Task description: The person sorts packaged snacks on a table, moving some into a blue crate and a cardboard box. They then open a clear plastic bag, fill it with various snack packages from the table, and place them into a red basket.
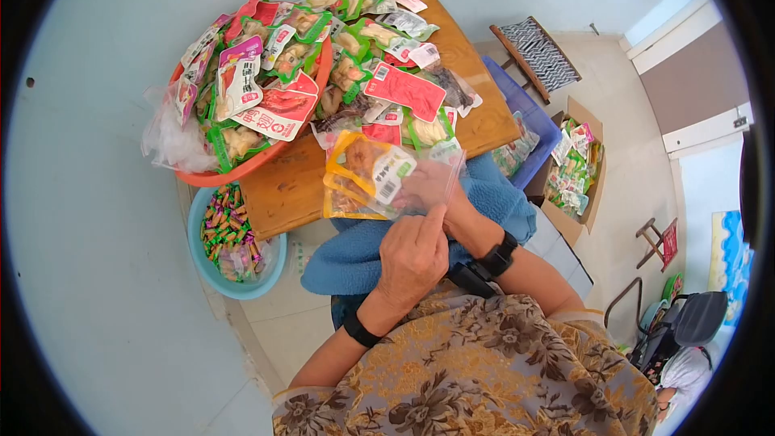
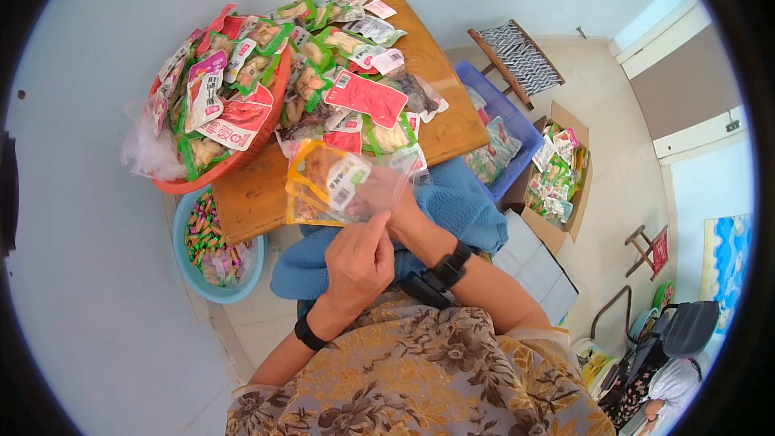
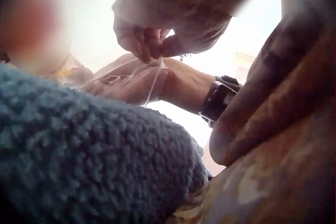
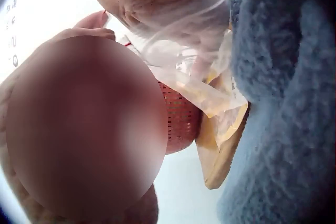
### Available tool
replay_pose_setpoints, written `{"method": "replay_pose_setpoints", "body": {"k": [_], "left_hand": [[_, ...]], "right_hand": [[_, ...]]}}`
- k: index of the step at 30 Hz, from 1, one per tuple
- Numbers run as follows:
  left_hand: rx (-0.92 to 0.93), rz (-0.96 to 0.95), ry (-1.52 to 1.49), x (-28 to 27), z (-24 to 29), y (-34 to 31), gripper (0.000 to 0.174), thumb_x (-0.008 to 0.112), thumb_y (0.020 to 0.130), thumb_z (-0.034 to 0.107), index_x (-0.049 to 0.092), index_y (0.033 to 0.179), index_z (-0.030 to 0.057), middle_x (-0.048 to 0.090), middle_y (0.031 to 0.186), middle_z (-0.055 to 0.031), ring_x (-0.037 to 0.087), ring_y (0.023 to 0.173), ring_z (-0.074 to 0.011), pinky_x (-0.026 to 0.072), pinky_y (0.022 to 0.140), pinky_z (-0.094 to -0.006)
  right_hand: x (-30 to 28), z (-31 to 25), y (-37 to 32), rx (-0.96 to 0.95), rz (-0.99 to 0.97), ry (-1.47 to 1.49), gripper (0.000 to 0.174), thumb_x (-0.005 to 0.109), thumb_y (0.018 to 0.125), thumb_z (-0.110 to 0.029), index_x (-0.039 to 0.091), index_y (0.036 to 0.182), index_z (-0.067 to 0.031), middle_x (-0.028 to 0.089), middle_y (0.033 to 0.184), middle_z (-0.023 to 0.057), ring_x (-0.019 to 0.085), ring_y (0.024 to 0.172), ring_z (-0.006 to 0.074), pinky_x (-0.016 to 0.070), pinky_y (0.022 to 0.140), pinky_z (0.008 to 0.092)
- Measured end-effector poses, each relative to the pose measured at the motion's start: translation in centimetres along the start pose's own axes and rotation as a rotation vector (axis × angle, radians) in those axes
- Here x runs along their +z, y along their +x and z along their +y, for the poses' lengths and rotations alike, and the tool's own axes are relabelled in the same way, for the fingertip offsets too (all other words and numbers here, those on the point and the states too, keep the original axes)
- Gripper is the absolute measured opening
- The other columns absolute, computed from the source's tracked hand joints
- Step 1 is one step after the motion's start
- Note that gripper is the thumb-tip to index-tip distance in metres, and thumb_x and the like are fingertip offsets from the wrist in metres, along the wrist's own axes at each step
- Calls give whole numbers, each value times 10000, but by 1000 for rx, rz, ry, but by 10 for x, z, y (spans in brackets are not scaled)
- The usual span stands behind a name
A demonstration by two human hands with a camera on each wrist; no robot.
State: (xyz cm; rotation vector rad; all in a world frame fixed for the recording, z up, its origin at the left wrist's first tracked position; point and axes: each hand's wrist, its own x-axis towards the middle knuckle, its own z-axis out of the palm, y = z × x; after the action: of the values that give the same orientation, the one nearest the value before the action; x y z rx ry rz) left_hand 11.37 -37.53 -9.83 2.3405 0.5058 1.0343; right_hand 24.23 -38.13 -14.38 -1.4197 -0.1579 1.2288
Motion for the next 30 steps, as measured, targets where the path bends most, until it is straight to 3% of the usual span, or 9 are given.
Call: {"method": "replay_pose_setpoints", "body": {"k": [9,16,19,22,24,25,27,28,30], "left_hand": [[29,-106,-14,-6,-2,-6,373,664,750,-70,662,1113,16,578,709,-97,584,624,-282,471,559,-394],[112,-263,-3,-3,0,-12,320,685,791,-13,676,1109,25,577,705,-81,584,623,-264,469,551,-391],[102,-244,1,-7,-7,-16,306,690,806,1,673,1111,15,614,749,-99,601,644,-261,480,558,-384],[-74,-105,0,-19,-20,-15,304,689,818,9,662,1121,1,665,860,-137,646,749,-301,520,644,-395],[-162,60,180,-28,-39,-10,345,689,818,9,639,1159,-14,676,1008,-186,653,918,-365,532,795,-423],[-161,59,181,-33,-47,-7,345,689,818,9,639,1159,-14,676,1008,-186,653,918,-365,532,795,-423],[-290,42,236,-43,-66,1,430,684,806,-3,603,1229,-12,648,1153,-205,608,1087,-396,482,949,-457],[-290,42,238,-47,-76,3,430,684,806,-3,603,1229,-12,648,1153,-205,608,1087,-396,482,949,-457],[-259,-58,240,-50,-96,6,568,681,771,-43,544,1321,-14,596,1252,-228,559,1167,-411,444,1002,-470]], "right_hand": [[-3,2,14,-309,92,-197,247,502,846,57,629,1055,92,675,807,110,683,625,187,591,530,302],[-19,13,16,-311,72,-69,301,612,862,19,610,1159,65,691,962,124,695,770,177,593,589,308],[-17,6,12,-184,20,-90,350,647,873,-3,594,1212,64,689,1040,127,688,848,171,581,653,301],[-13,7,11,-164,-57,4,364,644,873,-1,599,1230,56,699,1040,117,682,855,164,559,692,284],[-10,7,12,-175,-39,27,402,664,855,-13,593,1244,61,709,1032,119,681,862,161,550,724,287],[-10,8,13,-175,-39,29,402,664,855,-13,593,1244,61,709,1032,119,681,862,161,550,724,287],[-9,13,15,-340,93,-240,426,675,832,-18,584,1239,68,716,1015,131,684,880,167,553,752,312],[-8,17,17,-340,91,-239,426,675,832,-18,584,1239,68,716,1015,131,684,880,167,553,752,312],[-3,18,16,-498,174,-348,437,690,810,-39,578,1218,73,718,982,170,703,873,241,554,784,348]]}}
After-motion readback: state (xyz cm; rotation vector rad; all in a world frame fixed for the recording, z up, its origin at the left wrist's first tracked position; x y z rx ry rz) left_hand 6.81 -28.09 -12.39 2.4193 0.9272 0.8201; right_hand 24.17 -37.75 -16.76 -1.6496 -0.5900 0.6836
